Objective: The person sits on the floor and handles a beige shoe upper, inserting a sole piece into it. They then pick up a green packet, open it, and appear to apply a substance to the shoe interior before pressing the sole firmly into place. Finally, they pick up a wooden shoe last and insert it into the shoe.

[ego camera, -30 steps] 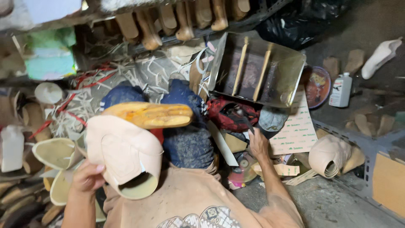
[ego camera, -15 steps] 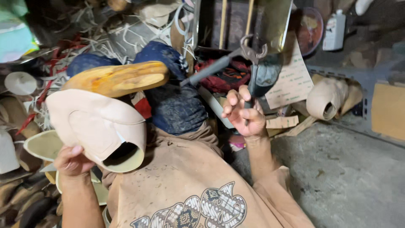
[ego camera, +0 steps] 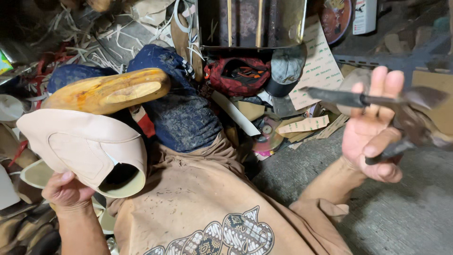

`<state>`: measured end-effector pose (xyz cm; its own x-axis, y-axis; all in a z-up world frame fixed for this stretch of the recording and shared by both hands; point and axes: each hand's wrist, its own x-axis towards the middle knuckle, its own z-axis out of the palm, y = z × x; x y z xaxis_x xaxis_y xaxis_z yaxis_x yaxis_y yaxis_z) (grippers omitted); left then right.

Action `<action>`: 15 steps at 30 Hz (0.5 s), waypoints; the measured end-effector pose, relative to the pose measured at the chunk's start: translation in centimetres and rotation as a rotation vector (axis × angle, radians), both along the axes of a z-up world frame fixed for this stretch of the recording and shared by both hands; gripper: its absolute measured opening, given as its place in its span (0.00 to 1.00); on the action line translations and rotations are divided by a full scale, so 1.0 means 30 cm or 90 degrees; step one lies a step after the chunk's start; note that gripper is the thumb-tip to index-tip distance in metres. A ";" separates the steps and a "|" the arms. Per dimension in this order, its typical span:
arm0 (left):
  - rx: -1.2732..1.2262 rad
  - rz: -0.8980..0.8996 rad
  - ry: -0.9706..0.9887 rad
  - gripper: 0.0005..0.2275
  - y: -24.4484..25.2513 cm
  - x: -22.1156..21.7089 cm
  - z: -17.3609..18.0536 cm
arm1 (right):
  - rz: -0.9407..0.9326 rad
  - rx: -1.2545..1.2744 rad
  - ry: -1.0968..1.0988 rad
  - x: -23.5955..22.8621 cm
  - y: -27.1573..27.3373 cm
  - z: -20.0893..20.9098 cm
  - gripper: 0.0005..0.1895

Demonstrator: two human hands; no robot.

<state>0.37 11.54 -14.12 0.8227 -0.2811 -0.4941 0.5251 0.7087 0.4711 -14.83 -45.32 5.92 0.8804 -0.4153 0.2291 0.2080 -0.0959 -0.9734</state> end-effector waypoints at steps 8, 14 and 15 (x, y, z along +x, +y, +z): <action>0.022 0.020 -0.018 0.37 -0.010 -0.018 -0.007 | 0.412 0.342 -0.248 0.108 0.095 -0.150 0.22; 0.050 0.032 -0.018 0.38 -0.016 -0.035 0.011 | 0.260 0.013 0.285 0.166 0.329 -0.107 0.05; 0.051 0.032 -0.016 0.38 -0.016 -0.034 0.015 | 0.261 0.014 0.287 0.163 0.377 -0.153 0.05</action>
<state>-0.66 11.06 -13.67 0.8471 -0.1995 -0.4926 0.4771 0.6940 0.5393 -9.93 -34.01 1.34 0.9778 -0.0218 -0.2086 -0.2097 -0.0741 -0.9750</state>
